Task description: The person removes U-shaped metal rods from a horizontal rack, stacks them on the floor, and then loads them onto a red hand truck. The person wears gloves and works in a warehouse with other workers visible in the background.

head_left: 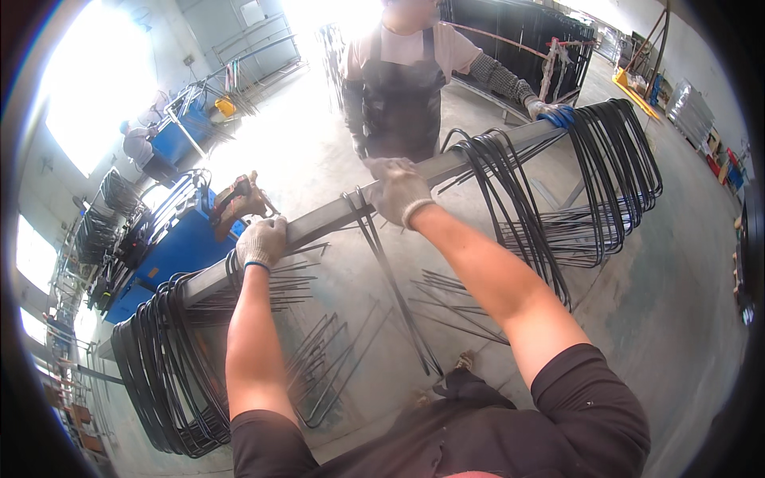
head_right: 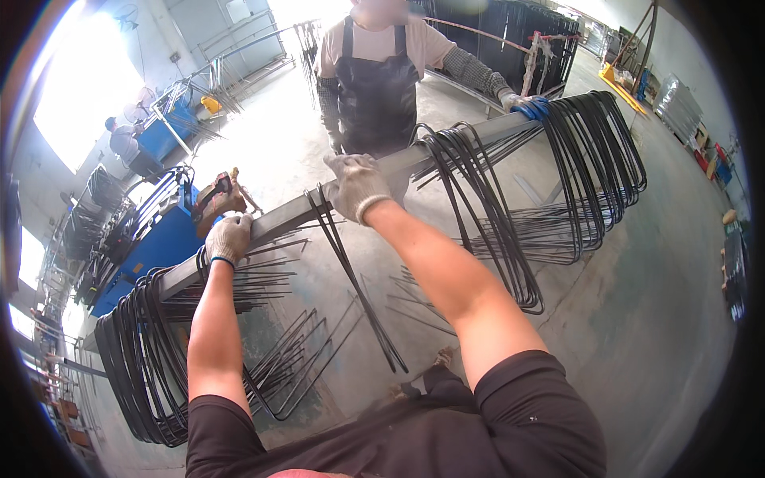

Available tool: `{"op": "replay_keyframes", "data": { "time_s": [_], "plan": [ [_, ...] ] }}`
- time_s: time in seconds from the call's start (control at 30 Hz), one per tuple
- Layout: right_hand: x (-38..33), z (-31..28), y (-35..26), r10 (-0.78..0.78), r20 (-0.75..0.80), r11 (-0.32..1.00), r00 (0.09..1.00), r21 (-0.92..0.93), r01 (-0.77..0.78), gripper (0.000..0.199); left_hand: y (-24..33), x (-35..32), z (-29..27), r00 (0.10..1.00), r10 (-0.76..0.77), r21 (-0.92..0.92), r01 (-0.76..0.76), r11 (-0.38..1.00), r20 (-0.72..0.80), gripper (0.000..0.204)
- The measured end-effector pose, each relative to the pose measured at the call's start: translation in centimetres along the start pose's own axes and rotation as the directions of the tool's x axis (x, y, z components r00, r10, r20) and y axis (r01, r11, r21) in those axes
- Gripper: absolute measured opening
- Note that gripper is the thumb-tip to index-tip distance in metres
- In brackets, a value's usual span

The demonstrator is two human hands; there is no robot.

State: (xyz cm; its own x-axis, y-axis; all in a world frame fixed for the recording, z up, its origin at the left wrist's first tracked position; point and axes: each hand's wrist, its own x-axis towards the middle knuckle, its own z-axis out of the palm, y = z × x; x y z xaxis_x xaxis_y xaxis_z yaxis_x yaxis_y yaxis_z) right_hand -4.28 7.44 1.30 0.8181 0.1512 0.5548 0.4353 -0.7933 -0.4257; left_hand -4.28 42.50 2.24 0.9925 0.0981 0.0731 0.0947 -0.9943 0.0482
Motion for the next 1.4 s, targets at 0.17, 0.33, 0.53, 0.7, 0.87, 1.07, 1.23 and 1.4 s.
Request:
{"op": "replay_keyframes", "data": {
  "time_s": [0.17,0.33,0.53,0.7,0.87,1.07,1.23,1.4],
  "plan": [
    [-8.4,0.9,1.0,-0.179,0.058,0.912,0.982,-0.365,0.188,0.074,0.8,-0.2,-0.6,0.999,0.047,-0.024,-0.048,0.999,-0.025,0.067],
    [-22.0,-1.6,0.1,0.324,0.542,0.911,0.776,0.042,-0.41,0.069,1.1,-1.2,-1.4,0.999,0.009,-0.028,-0.01,1.0,-0.038,0.066],
    [-49.2,-4.9,5.5,0.622,0.757,0.694,0.198,-0.417,-0.586,0.05,1.9,-1.7,-1.6,0.993,-0.082,-0.109,0.072,0.991,-0.087,0.063],
    [-78.9,-9.8,12.9,0.794,0.524,0.35,-0.309,-0.808,-0.474,0.052,0.4,-2.4,0.4,0.984,-0.084,-0.13,0.064,0.989,-0.156,0.061],
    [-82.2,-10.9,9.7,0.834,0.483,0.184,-0.266,-0.698,-0.692,0.054,1.7,-3.2,-0.6,0.965,-0.031,-0.101,0.005,0.995,-0.259,0.057],
    [-84.0,-6.8,9.7,0.853,0.51,0.195,-0.107,-0.503,-0.842,0.057,2.5,-4.8,2.2,0.871,0.083,-0.026,-0.109,0.994,-0.484,0.041],
    [-80.2,-5.8,12.1,0.828,0.555,0.403,0.076,-0.496,-0.769,0.053,0.9,-8.2,5.8,0.712,0.165,-0.015,-0.24,0.971,-0.682,0.036],
    [-78.1,-7.9,17.1,0.82,0.573,0.389,-0.014,-0.574,-0.721,0.05,2.0,-18.7,19.2,0.988,0.099,-0.609,-0.151,0.778,-0.119,0.031]
  ]
}}
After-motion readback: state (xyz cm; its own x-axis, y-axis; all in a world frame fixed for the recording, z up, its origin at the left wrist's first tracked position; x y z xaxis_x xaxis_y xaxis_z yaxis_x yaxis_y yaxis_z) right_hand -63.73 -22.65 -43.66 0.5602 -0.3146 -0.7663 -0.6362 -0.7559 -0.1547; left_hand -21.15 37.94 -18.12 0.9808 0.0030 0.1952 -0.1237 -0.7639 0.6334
